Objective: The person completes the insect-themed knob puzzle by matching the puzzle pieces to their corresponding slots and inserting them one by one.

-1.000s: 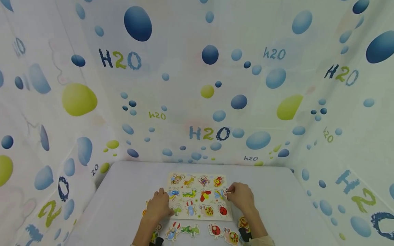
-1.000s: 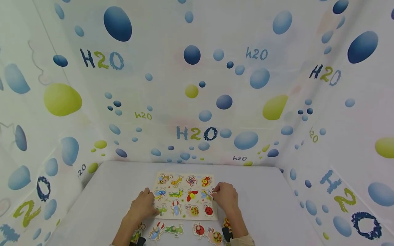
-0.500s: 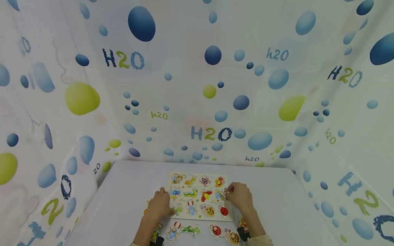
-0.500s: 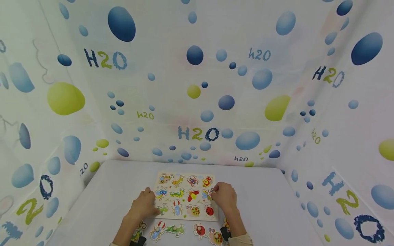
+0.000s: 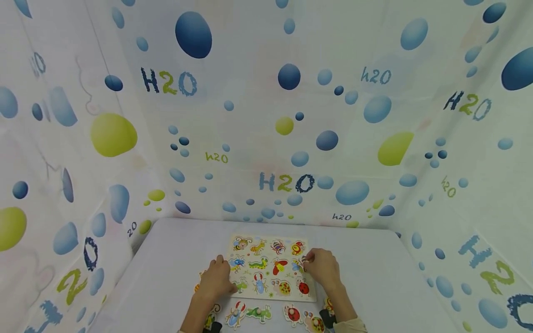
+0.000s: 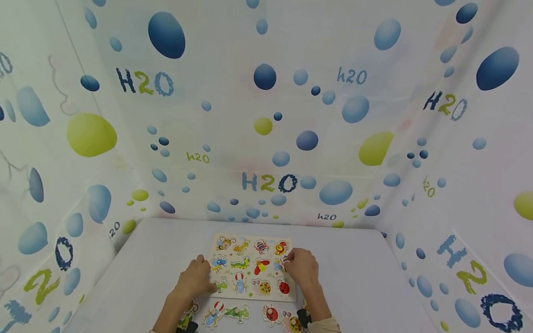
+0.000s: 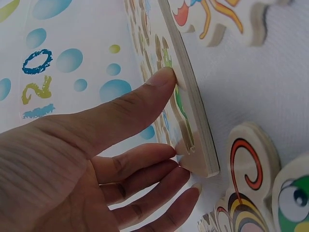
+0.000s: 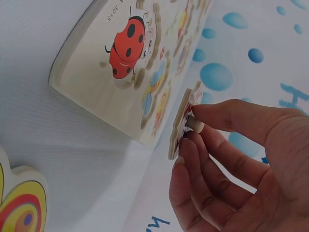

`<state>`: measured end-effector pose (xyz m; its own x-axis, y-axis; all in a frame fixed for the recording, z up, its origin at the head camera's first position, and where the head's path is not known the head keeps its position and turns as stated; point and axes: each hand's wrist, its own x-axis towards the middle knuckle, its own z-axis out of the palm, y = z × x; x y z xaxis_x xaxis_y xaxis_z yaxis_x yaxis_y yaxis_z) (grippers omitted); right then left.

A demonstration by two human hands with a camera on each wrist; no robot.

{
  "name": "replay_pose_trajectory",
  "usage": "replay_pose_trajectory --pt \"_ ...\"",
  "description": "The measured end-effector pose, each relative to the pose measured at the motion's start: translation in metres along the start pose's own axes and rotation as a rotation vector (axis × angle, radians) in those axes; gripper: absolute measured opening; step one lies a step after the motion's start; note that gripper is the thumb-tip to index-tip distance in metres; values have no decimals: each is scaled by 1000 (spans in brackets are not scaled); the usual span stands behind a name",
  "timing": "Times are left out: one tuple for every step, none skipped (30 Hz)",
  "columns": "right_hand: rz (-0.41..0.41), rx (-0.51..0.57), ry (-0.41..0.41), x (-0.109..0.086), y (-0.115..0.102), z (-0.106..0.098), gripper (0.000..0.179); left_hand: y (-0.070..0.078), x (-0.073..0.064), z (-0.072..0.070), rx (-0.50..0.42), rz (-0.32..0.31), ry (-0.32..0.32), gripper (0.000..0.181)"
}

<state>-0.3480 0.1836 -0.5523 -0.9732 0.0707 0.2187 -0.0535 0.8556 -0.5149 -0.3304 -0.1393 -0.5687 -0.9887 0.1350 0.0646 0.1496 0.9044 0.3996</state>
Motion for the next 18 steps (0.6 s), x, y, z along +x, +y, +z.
replay_pose_trajectory --pt "-3 0 1 0 0 1 15 0 0 0 -2 1 -1 59" --pt "-3 -1 1 0 0 1 15 -1 0 0 -6 3 -2 58" --pt "-4 -2 2 0 0 2 15 -1 0 0 -9 3 -5 58" --pt "-5 -3 2 1 0 3 15 -1 0 0 -12 1 -8 59" --pt "-4 -6 1 0 0 3 16 -1 0 0 -15 0 -10 59" --pt "-3 -6 0 0 0 4 16 -1 0 0 -17 -1 -11 59" --pt "-2 -7 -3 0 0 5 16 -1 -1 1 -21 -2 -12 58" --pt "0 -5 -6 0 0 5 16 -1 -1 0 -22 -2 -10 58" --pt "-1 -3 -7 0 0 6 15 -1 -2 1 -19 -3 -6 59" --pt "-2 -2 -8 0 -1 6 15 -1 -2 0 -17 -5 -2 59" --pt "-6 -2 -9 0 -2 6 15 -1 -2 0 -15 -4 1 59" --pt "-10 -1 -9 0 -2 7 16 -1 -2 0 -13 -6 2 58" --pt "-16 -1 -8 1 -3 7 16 -1 -2 0 -12 -8 4 59" --pt "-23 -1 -4 1 -4 7 16 -1 -2 0 -9 -7 5 59" --pt "-28 1 0 2 -4 7 16 -1 -1 0 -8 -9 4 59" --pt "-34 1 4 2 -4 8 16 -1 -1 0 -9 -12 2 59" --pt "-40 1 6 3 -5 8 16 -2 0 0 -10 -12 2 59" --pt "-43 1 8 4 -5 9 16 -2 0 1 -10 -14 2 59"
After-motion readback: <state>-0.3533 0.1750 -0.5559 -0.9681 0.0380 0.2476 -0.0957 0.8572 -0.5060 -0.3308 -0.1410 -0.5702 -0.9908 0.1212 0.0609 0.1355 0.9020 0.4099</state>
